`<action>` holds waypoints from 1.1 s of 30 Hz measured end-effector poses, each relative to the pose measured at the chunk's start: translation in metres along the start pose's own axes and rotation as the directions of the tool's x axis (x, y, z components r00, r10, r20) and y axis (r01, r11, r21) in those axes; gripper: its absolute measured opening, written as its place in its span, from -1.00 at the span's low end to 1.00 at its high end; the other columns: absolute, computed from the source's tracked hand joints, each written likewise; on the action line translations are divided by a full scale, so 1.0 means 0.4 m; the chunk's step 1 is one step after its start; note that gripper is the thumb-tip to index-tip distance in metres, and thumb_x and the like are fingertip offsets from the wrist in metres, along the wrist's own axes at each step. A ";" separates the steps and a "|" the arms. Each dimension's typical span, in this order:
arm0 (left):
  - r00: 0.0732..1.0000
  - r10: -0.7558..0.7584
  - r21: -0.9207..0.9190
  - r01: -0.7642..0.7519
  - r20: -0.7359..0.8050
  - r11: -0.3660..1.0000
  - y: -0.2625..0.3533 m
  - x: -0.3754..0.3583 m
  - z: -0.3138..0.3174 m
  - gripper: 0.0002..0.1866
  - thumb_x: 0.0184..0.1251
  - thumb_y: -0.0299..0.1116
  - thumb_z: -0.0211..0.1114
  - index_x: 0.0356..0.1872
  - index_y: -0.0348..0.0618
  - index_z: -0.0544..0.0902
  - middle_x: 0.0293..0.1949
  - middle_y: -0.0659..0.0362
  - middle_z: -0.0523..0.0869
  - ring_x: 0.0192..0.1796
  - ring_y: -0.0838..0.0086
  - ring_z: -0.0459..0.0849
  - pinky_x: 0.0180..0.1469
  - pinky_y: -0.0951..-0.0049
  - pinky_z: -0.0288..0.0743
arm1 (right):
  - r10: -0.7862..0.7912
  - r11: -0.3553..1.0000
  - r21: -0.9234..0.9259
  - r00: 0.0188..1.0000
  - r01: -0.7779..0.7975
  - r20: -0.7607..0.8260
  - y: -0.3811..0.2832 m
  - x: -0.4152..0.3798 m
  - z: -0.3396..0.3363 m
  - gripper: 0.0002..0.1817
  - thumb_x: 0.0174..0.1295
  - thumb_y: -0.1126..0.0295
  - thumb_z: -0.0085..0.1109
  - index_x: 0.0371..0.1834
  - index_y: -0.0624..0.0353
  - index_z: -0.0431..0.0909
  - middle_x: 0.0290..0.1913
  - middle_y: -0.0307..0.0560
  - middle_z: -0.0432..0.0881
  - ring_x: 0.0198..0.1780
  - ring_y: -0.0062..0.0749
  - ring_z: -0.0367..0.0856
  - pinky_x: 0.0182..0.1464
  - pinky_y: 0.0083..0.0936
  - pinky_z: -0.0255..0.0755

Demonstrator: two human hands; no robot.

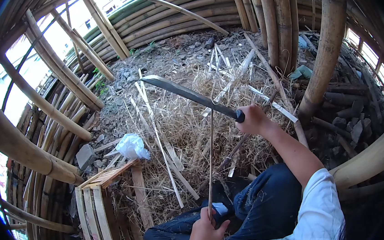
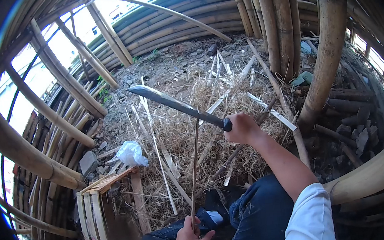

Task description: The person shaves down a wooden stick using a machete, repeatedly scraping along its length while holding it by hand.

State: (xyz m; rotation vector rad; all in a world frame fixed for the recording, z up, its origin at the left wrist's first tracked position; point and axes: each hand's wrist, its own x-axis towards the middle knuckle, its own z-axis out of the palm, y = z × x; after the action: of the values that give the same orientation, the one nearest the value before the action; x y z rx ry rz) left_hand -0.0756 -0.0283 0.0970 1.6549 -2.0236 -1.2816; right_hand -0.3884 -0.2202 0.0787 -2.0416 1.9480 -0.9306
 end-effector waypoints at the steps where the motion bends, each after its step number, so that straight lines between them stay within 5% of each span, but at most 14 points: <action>1: 1.000 -0.001 -0.005 0.001 0.003 1.000 0.001 0.001 -0.001 -0.45 0.07 -0.20 0.53 -0.11 -0.24 0.35 -0.65 0.17 0.45 -0.63 0.40 0.47 -0.48 0.43 0.41 | 0.007 1.000 -0.011 1.000 -0.007 -0.003 -0.004 -0.005 0.001 -0.89 -0.09 0.35 0.24 -0.55 0.12 0.56 -0.53 0.04 0.66 -0.39 0.01 0.69 -0.22 -0.16 0.58; 4: 0.997 -0.042 -0.064 0.046 0.060 0.997 0.013 -0.001 -0.007 -0.45 0.07 -0.22 0.53 -0.11 -0.24 0.36 -0.64 0.16 0.46 -0.61 0.37 0.50 -0.47 0.42 0.42 | -0.154 0.988 -0.013 0.985 0.155 0.075 -0.016 -0.007 -0.031 -0.87 -0.09 0.35 0.24 -0.50 0.14 0.59 -0.52 0.07 0.66 -0.38 0.03 0.69 -0.21 -0.15 0.58; 8: 0.997 0.019 -0.081 -0.013 0.069 0.997 0.017 0.013 -0.014 -0.47 0.08 -0.23 0.52 -0.12 -0.24 0.36 -0.63 0.15 0.47 -0.60 0.34 0.53 -0.45 0.39 0.45 | -0.159 0.980 -0.102 0.981 0.170 0.110 -0.024 0.006 -0.050 -0.85 -0.08 0.34 0.23 -0.48 0.16 0.61 -0.52 0.09 0.66 -0.39 0.03 0.69 -0.22 -0.15 0.58; 11: 0.997 -0.023 -0.054 0.027 0.077 0.998 0.003 0.044 -0.005 -0.47 0.08 -0.22 0.52 -0.12 -0.25 0.36 -0.63 0.15 0.47 -0.60 0.33 0.53 -0.45 0.38 0.45 | 0.237 0.969 0.009 0.942 -0.246 0.238 -0.016 0.014 -0.021 -0.85 -0.03 0.34 0.17 -0.46 0.17 0.64 -0.49 0.13 0.67 -0.37 0.04 0.69 -0.18 -0.14 0.59; 12: 0.997 -0.045 -0.036 0.047 0.064 0.998 -0.001 0.045 -0.001 -0.46 0.08 -0.22 0.52 -0.12 -0.25 0.36 -0.63 0.15 0.48 -0.59 0.33 0.54 -0.45 0.38 0.46 | 0.251 0.965 0.011 0.936 -0.262 0.247 -0.017 -0.001 -0.011 -0.85 -0.03 0.34 0.17 -0.46 0.17 0.64 -0.49 0.13 0.67 -0.37 0.04 0.69 -0.18 -0.14 0.59; 17: 0.993 -0.049 -0.082 0.058 0.108 0.995 0.009 0.047 -0.003 -0.47 0.08 -0.25 0.51 -0.12 -0.26 0.35 -0.64 0.14 0.45 -0.61 0.38 0.46 -0.48 0.41 0.41 | -0.046 0.991 -0.124 0.995 0.057 0.092 -0.053 -0.007 -0.015 -0.88 -0.03 0.38 0.19 -0.47 0.16 0.63 -0.50 0.08 0.67 -0.40 -0.03 0.70 -0.24 -0.21 0.60; 19: 0.994 -0.033 -0.130 0.047 0.104 0.990 0.019 0.043 -0.002 -0.44 0.06 -0.25 0.54 -0.10 -0.24 0.35 -0.69 0.29 0.27 -0.61 0.60 0.18 -0.51 0.54 0.20 | -0.134 0.983 -0.113 0.985 0.147 0.110 -0.056 -0.002 -0.016 -0.91 -0.04 0.41 0.19 -0.52 0.18 0.61 -0.54 0.07 0.66 -0.43 -0.06 0.70 -0.29 -0.22 0.58; 21: 0.994 -0.055 -0.119 0.066 0.096 0.991 0.015 0.044 0.001 -0.45 0.06 -0.26 0.54 -0.10 -0.24 0.35 -0.69 0.29 0.27 -0.61 0.60 0.18 -0.51 0.55 0.19 | 0.152 0.987 -0.088 0.961 -0.134 0.230 -0.029 0.016 -0.017 -0.84 -0.03 0.35 0.19 -0.40 0.15 0.66 -0.45 0.12 0.69 -0.34 0.03 0.71 -0.16 -0.15 0.61; 26: 0.994 -0.065 -0.155 0.078 0.083 0.985 0.012 0.040 0.008 -0.46 0.06 -0.28 0.54 -0.10 -0.23 0.35 -0.69 0.30 0.25 -0.62 0.62 0.17 -0.53 0.55 0.17 | 0.131 0.989 -0.072 0.990 -0.128 0.044 -0.010 -0.001 0.003 -0.91 -0.04 0.35 0.19 -0.52 0.10 0.62 -0.48 0.07 0.68 -0.34 -0.02 0.72 -0.19 -0.19 0.61; 28: 0.996 -0.048 -0.146 0.059 0.078 0.987 0.017 0.039 0.002 -0.46 0.06 -0.28 0.54 -0.11 -0.24 0.36 -0.69 0.29 0.26 -0.61 0.61 0.18 -0.52 0.56 0.18 | -0.029 0.990 -0.136 0.997 0.040 0.077 -0.031 -0.009 -0.022 -0.89 -0.02 0.34 0.18 -0.50 0.12 0.62 -0.47 0.08 0.68 -0.34 -0.02 0.72 -0.18 -0.17 0.61; 30: 0.996 -0.040 -0.139 0.051 0.081 0.989 0.021 0.035 0.006 -0.46 0.06 -0.28 0.54 -0.11 -0.24 0.36 -0.69 0.28 0.26 -0.61 0.60 0.18 -0.51 0.56 0.19 | 0.007 0.984 -0.179 0.991 0.018 0.137 -0.027 -0.002 -0.043 -0.87 0.02 0.33 0.17 -0.49 0.14 0.63 -0.48 0.09 0.68 -0.35 -0.03 0.72 -0.18 -0.16 0.60; 33: 0.993 -0.065 -0.140 0.078 0.100 0.987 0.023 0.024 0.011 -0.48 0.08 -0.28 0.53 -0.12 -0.24 0.36 -0.62 0.29 0.31 -0.56 0.63 0.22 -0.49 0.59 0.20 | 0.231 0.968 -0.111 0.973 -0.227 0.027 0.025 0.009 -0.027 -0.83 0.08 0.33 0.15 -0.45 0.20 0.64 -0.46 0.11 0.69 -0.35 -0.07 0.73 -0.20 -0.17 0.61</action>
State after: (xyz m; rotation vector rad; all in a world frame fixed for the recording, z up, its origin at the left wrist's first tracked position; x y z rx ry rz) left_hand -0.0882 -0.0348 0.0979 1.6430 -1.8885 -1.5201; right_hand -0.4030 -0.2217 0.0831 -1.8191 2.1972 -0.7441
